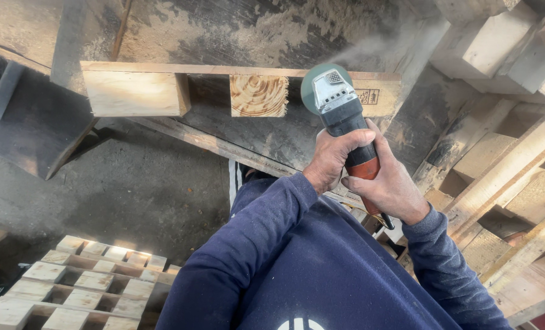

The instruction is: The person uses an angle grinder with a sanding disc to smooth the surfaces of small wooden blocks placed on a workbench. The person repositions the blocks and grinds different faces, generating sawdust throughout the process.

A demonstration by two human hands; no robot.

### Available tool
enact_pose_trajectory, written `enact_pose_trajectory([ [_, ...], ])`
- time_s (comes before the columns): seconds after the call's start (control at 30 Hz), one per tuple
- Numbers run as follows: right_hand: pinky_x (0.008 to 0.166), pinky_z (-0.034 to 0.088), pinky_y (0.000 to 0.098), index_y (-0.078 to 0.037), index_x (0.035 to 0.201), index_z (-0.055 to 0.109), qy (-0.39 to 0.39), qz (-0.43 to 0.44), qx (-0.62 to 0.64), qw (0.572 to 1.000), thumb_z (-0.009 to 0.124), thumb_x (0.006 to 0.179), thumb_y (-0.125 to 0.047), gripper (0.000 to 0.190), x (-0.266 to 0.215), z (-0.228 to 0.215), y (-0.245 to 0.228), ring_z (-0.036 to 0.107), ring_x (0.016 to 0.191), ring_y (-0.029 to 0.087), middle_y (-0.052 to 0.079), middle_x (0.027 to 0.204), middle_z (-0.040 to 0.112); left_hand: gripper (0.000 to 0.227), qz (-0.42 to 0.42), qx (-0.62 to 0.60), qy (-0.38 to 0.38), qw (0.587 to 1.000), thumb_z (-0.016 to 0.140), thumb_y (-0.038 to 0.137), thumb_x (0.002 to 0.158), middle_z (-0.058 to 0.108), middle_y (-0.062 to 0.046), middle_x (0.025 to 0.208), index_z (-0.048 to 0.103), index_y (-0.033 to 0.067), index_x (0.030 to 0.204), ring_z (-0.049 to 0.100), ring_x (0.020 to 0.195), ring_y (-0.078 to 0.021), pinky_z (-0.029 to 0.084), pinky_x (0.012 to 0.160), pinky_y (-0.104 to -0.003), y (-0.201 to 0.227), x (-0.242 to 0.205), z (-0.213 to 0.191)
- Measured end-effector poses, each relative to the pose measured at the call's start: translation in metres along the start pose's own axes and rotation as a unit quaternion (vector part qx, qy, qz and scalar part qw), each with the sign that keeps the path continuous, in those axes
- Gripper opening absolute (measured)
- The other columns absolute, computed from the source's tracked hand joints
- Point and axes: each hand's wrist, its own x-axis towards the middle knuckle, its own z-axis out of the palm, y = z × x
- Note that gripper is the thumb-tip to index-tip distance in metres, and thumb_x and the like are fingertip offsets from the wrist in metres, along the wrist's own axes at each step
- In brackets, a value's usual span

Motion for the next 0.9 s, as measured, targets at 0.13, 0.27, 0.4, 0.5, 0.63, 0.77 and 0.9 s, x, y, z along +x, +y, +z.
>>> enact_pose_trajectory([
  [0.13,0.093,0.059,0.0481,-0.011,0.164,0.012,0.007,0.009,-0.003,1.000,0.078,0.071,-0.032,0.115,-0.003,-0.003,0.002,0.071,0.111,0.038,0.026,0.127,0.063,0.053,-0.007,0.004,-0.002,1.000,0.078,0.034,0.079,0.064,-0.015,0.106,0.059,0.0012,0.115,0.069,0.096,-0.0239,0.063,0.085,-0.042,-0.003,0.003,0.005],
  [0.27,0.092,0.059,0.0476,-0.011,0.164,0.010,0.013,0.044,0.005,0.999,0.076,0.070,-0.029,0.116,-0.007,-0.008,0.007,0.072,0.108,0.037,0.025,0.124,0.064,0.051,-0.023,0.021,-0.006,1.000,0.078,0.034,0.079,0.065,-0.016,0.106,0.059,0.0015,0.114,0.070,0.096,-0.0245,0.063,0.084,-0.043,-0.009,0.008,0.011],
  [0.4,0.091,0.059,0.0464,-0.011,0.164,0.008,0.016,0.049,0.016,0.999,0.075,0.070,-0.029,0.116,-0.010,-0.012,0.011,0.073,0.108,0.037,0.024,0.123,0.064,0.050,-0.027,0.037,-0.015,0.999,0.077,0.034,0.080,0.065,-0.016,0.105,0.060,0.0012,0.114,0.070,0.096,-0.0247,0.063,0.084,-0.043,-0.015,0.012,0.016],
  [0.5,0.090,0.060,0.0456,-0.013,0.165,0.011,0.015,0.060,0.017,0.998,0.073,0.070,-0.029,0.114,-0.012,-0.015,0.015,0.072,0.108,0.036,0.023,0.123,0.064,0.050,-0.032,0.016,-0.022,0.999,0.078,0.034,0.080,0.064,-0.016,0.106,0.059,0.0014,0.114,0.069,0.097,-0.0247,0.063,0.084,-0.044,-0.020,0.015,0.019],
  [0.63,0.093,0.058,0.0458,-0.012,0.164,0.012,0.027,0.049,0.022,0.998,0.074,0.070,-0.026,0.113,-0.014,-0.019,0.020,0.071,0.110,0.036,0.023,0.125,0.063,0.050,-0.043,0.033,-0.027,0.998,0.077,0.034,0.080,0.065,-0.016,0.106,0.060,0.0015,0.114,0.069,0.098,-0.0252,0.063,0.085,-0.044,-0.025,0.019,0.023],
  [0.77,0.094,0.058,0.0455,-0.012,0.164,0.011,0.027,0.052,0.036,0.998,0.074,0.070,-0.024,0.114,-0.015,-0.023,0.023,0.070,0.112,0.035,0.023,0.126,0.062,0.049,-0.043,0.029,-0.034,0.998,0.077,0.032,0.080,0.065,-0.015,0.107,0.060,0.0016,0.115,0.069,0.100,-0.0256,0.062,0.087,-0.044,-0.029,0.023,0.027],
  [0.9,0.097,0.057,0.0447,-0.010,0.165,0.009,0.030,0.041,0.060,0.997,0.073,0.072,-0.023,0.114,-0.016,-0.028,0.028,0.068,0.116,0.034,0.022,0.130,0.059,0.049,-0.049,0.022,-0.040,0.998,0.078,0.031,0.080,0.065,-0.016,0.106,0.060,0.0013,0.114,0.069,0.099,-0.0272,0.063,0.087,-0.047,-0.033,0.028,0.033],
])
